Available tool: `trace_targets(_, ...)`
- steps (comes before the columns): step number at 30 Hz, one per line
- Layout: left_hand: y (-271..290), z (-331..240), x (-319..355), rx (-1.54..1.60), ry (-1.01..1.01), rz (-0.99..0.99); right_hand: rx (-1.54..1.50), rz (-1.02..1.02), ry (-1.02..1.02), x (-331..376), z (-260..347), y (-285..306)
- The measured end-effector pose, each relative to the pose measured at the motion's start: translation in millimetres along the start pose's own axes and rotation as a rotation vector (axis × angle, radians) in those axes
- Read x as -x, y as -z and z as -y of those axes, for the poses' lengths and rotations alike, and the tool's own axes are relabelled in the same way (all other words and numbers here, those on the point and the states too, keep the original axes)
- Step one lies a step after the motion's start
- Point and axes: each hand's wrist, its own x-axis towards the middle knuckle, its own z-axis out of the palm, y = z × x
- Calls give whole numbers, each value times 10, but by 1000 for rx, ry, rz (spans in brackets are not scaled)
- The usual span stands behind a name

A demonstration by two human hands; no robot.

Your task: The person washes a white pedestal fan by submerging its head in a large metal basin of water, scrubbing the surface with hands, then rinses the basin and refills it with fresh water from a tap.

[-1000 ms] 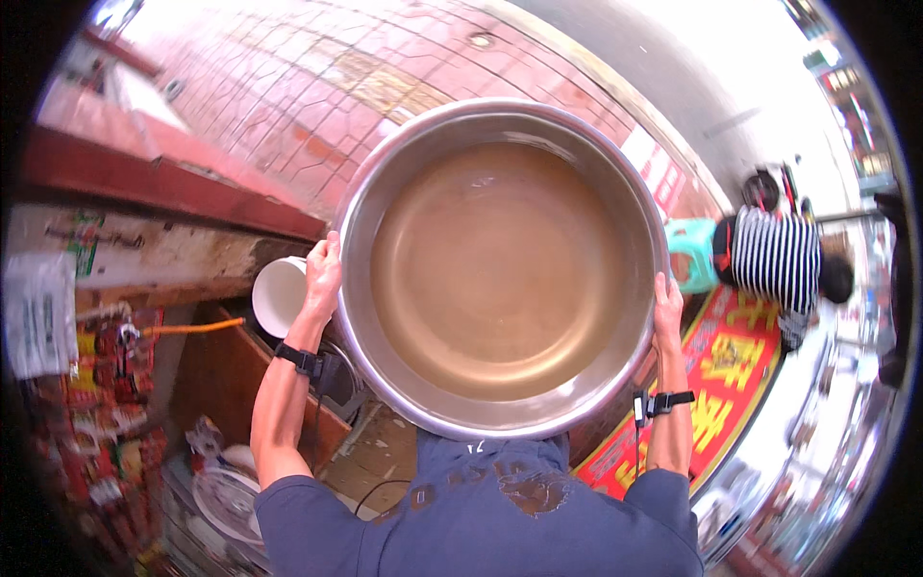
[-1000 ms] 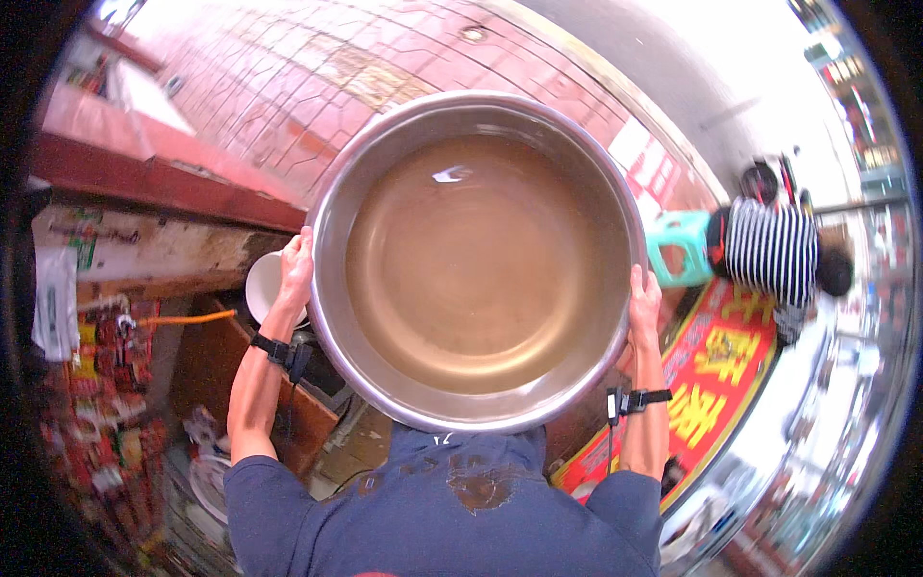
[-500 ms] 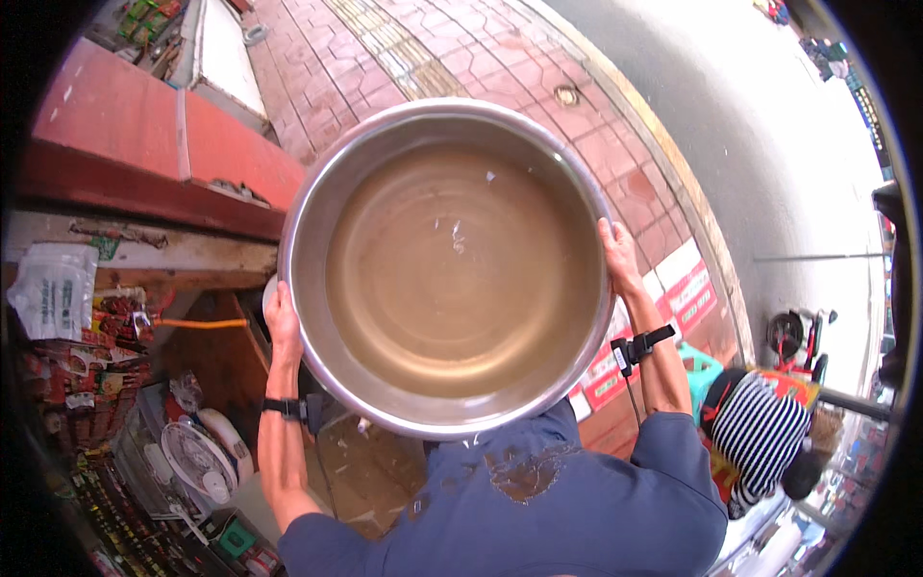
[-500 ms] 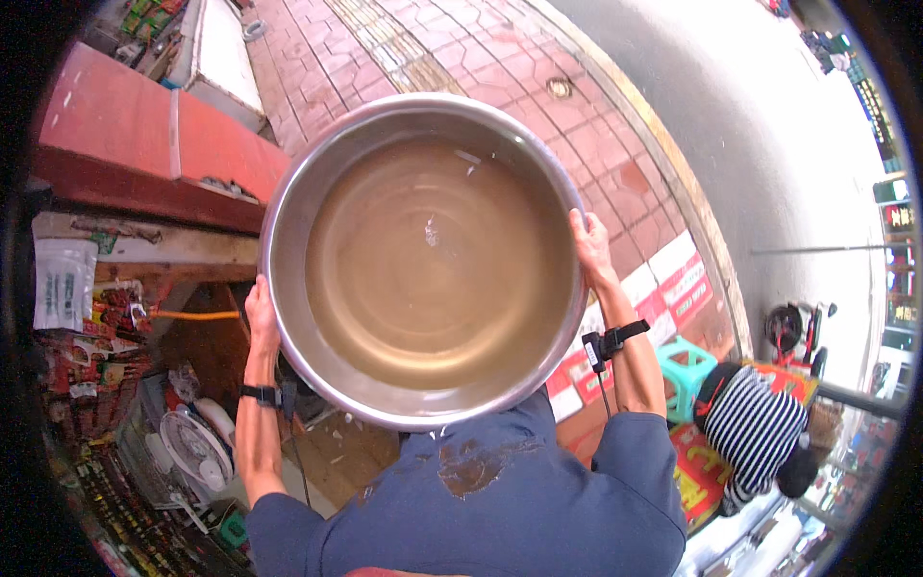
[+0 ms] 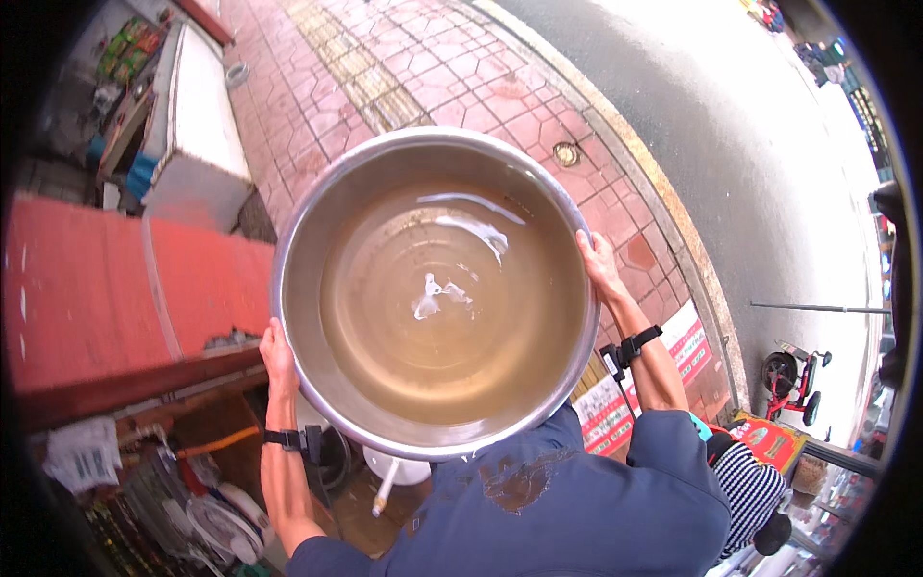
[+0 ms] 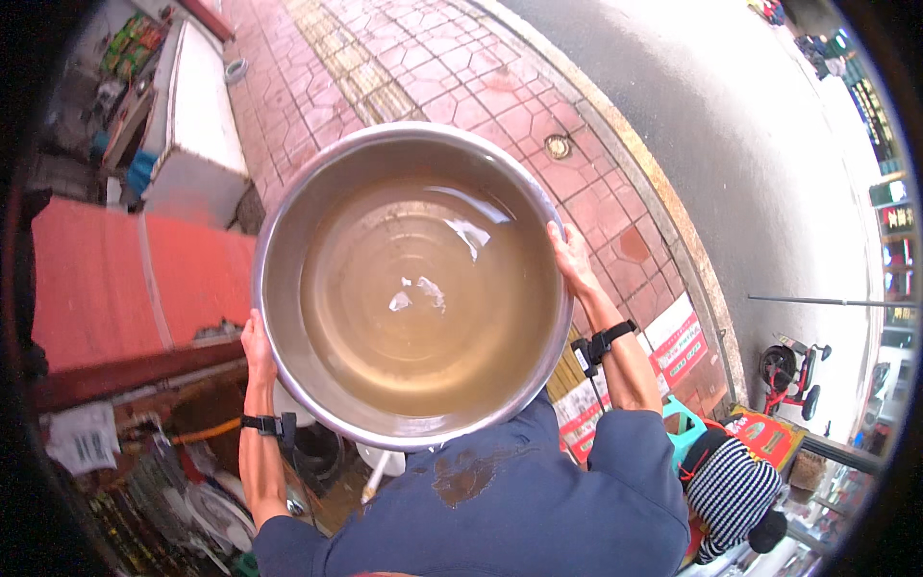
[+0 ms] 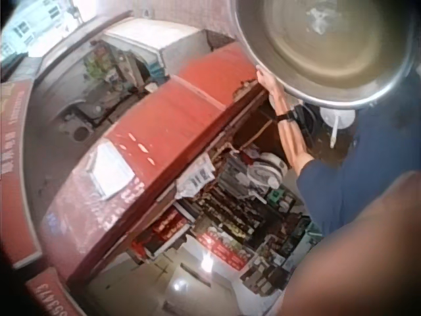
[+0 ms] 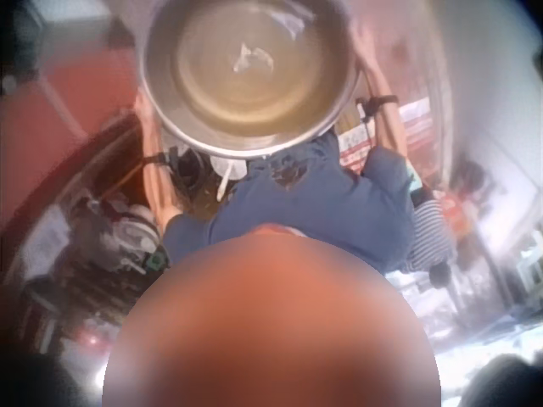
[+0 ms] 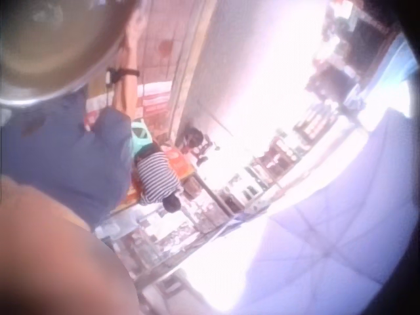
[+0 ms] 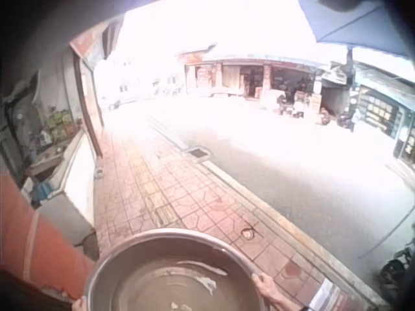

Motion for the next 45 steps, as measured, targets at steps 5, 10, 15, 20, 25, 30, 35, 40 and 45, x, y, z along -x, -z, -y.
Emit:
trace_targets(5,-799,-603,-1176,30,-23,113,-31,-73,17,-1050,263,56)
trace_targets(10,-1638,-1202,-2330,24,-76,148,-50,-148,57,-2303,603,105)
trace_targets(15,-2587,-1859,-3299,29,-64,210,-7,-246,-3,-3326,1173,248)
trace_targets(20,-3614,-2542,-4412,-7,-24,321,86,-378,-27,-4203,1584,399)
trace_targets(25,-4748,-3079,-5702,15,-113,433,84,-478,21,-5201,1914,468)
trace_targets(30,-5743,-3791,-6881,-68,-183,542,69,-583,-41,-6003,2194,379)
trace_targets(35,-6530,-4342,-7893,-105,-129,530,-14,-550,-126,-7165,2485,283)
trace_targets(40,-6994,-4791,-8727,-177,-204,494,-60,-531,-133,-8395,2897,212)
trace_targets(45,-7789,-5414,-9795,-105,-198,504,31,-575,-154,-9532,3300,51)
